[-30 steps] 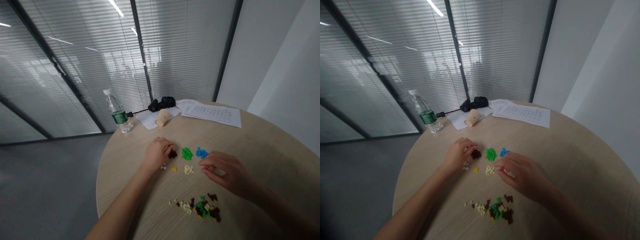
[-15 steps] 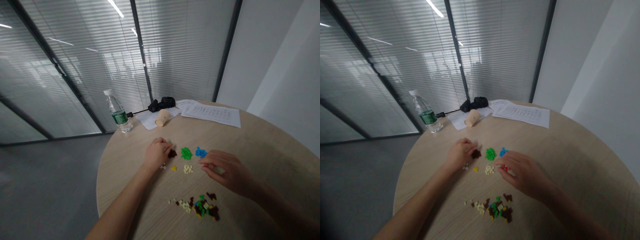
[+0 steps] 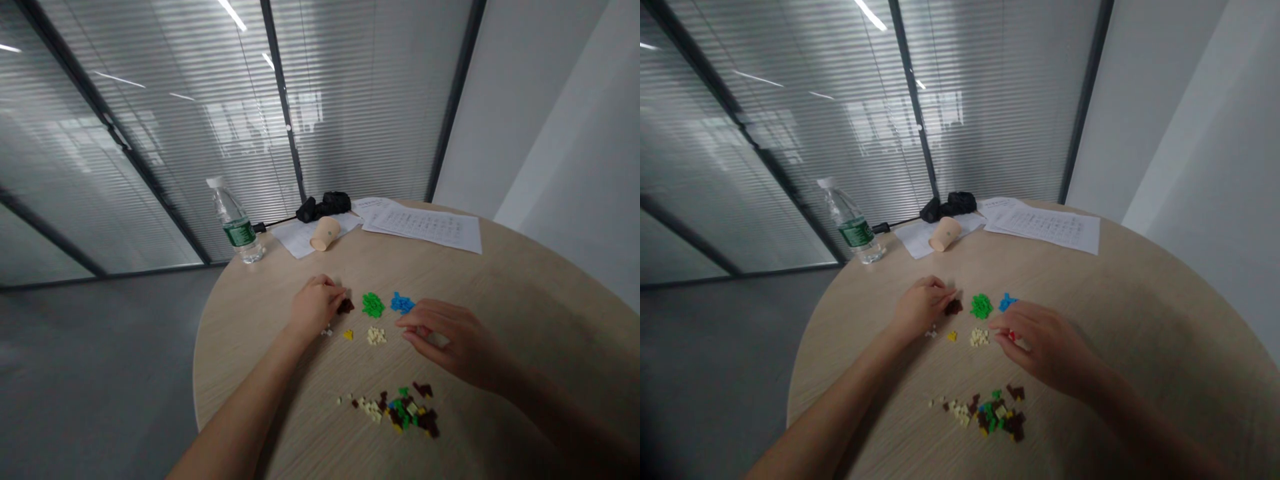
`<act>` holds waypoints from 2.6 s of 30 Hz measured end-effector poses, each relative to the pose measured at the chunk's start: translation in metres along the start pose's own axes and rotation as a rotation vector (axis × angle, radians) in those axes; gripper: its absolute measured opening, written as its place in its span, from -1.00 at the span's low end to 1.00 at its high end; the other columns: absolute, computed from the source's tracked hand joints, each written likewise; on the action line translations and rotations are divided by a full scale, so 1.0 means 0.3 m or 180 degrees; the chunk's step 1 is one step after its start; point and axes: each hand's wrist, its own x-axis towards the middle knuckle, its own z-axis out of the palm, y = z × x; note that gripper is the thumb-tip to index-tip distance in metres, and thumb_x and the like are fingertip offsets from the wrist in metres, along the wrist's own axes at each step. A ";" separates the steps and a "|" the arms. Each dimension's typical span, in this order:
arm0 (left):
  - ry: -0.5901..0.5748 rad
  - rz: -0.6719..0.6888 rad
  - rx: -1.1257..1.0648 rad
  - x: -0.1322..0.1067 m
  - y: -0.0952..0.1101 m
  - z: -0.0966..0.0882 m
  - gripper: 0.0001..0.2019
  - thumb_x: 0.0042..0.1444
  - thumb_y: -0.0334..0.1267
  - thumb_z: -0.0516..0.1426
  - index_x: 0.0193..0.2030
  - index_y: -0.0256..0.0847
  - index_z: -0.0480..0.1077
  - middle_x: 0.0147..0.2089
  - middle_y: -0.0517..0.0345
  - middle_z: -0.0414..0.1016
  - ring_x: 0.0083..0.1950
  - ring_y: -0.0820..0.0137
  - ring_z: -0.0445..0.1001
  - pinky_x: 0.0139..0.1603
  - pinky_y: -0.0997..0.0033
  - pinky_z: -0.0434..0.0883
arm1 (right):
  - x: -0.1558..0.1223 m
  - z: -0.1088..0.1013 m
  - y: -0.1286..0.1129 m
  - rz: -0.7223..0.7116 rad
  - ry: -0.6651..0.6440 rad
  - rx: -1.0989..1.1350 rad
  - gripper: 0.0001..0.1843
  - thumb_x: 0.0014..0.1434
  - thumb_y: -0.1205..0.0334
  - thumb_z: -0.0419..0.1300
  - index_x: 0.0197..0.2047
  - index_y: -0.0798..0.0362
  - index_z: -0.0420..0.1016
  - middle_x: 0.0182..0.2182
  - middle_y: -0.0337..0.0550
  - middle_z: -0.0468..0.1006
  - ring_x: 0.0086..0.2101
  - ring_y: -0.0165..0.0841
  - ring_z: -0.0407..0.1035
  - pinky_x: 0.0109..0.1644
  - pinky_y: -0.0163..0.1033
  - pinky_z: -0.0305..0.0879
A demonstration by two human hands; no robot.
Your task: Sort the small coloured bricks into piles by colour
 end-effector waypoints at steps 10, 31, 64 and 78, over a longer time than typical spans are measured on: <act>0.0315 -0.0035 -0.0457 -0.015 0.054 -0.047 -0.77 0.18 -0.23 0.06 -0.11 -0.15 0.49 -0.16 0.09 0.45 -0.14 0.33 0.42 -0.15 0.37 0.37 | 0.005 0.005 -0.041 -0.0052 -0.0744 0.0517 -0.86 0.18 0.36 0.08 -0.38 0.07 0.44 -0.46 -0.20 0.51 -0.39 -0.40 0.37 -0.30 -0.32 0.25; 0.0350 0.0118 -0.0717 -0.027 0.083 -0.054 -0.82 0.16 -0.29 0.06 -0.23 -0.17 0.50 -0.22 0.14 0.47 -0.22 0.39 0.44 -0.25 0.44 0.36 | -0.014 0.021 -0.057 0.0078 -0.1469 0.0940 -0.75 -0.07 0.57 0.15 -0.35 0.09 0.51 -0.40 -0.17 0.51 -0.32 -0.35 0.37 -0.22 -0.25 0.25; -0.0750 0.0547 -0.3002 -0.060 0.187 -0.012 -0.79 0.08 -0.19 0.17 -0.45 -0.30 0.46 -0.45 0.19 0.38 -0.41 0.50 0.28 -0.40 0.49 0.20 | 0.009 0.027 -0.021 0.0003 0.0355 0.0188 -0.89 0.17 0.40 0.09 -0.36 0.05 0.38 -0.45 -0.19 0.47 -0.39 -0.40 0.38 -0.30 -0.32 0.31; 0.0381 0.0581 -0.0533 0.010 0.099 0.057 -0.92 0.14 -0.29 0.15 -0.29 -0.17 0.49 -0.27 0.15 0.50 -0.20 0.36 0.37 -0.18 0.39 0.33 | 0.000 0.030 0.009 0.0238 0.0214 0.0008 -0.86 0.16 0.38 0.07 -0.25 0.06 0.43 -0.37 -0.13 0.53 -0.34 -0.34 0.40 -0.27 -0.28 0.33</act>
